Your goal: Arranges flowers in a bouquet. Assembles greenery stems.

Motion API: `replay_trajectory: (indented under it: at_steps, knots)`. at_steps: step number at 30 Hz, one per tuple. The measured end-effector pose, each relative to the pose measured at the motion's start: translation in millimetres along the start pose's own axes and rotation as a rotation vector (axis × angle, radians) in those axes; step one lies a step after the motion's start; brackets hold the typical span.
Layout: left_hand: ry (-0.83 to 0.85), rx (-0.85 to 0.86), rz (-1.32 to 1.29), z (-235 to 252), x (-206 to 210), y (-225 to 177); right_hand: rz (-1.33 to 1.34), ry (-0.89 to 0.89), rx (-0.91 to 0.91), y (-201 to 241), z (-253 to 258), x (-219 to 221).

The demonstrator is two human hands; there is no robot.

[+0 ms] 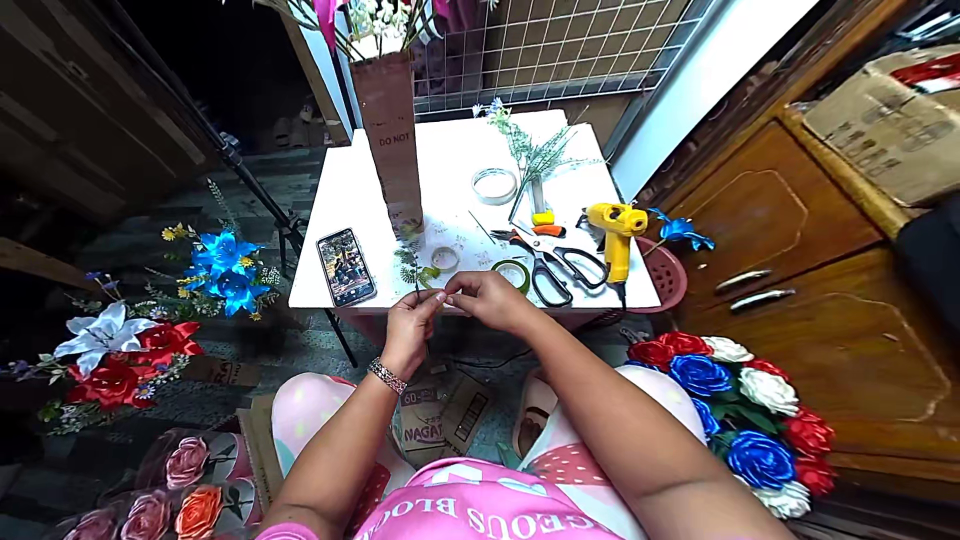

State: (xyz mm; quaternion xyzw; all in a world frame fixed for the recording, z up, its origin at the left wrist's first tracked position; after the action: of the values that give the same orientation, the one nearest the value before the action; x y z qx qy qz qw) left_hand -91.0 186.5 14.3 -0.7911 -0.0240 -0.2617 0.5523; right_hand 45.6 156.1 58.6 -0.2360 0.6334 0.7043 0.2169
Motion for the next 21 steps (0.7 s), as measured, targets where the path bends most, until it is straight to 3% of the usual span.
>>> replay_trajectory:
  at_steps: [7,21]
  knots:
    - [-0.04,0.089,0.013,1.2,3.6,-8.7,-0.024,0.01,0.08,-2.0,-3.0,-10.5]
    - [0.052,0.081,-0.319,5.4,4.4,-9.7,0.062,0.052,0.168,2.6,-0.4,-14.8]
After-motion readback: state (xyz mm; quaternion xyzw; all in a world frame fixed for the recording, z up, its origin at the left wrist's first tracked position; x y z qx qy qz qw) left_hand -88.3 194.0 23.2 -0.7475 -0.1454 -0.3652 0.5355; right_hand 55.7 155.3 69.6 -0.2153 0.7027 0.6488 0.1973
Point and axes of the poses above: each hand's wrist, its own z-axis towards the middle knuckle, its own x-axis out of the palm, y = z × x, the point moved 7 cm from there along z, towards the middle knuckle, and after that the axes turned 9 degrees about -z, right-handed, at the moved point
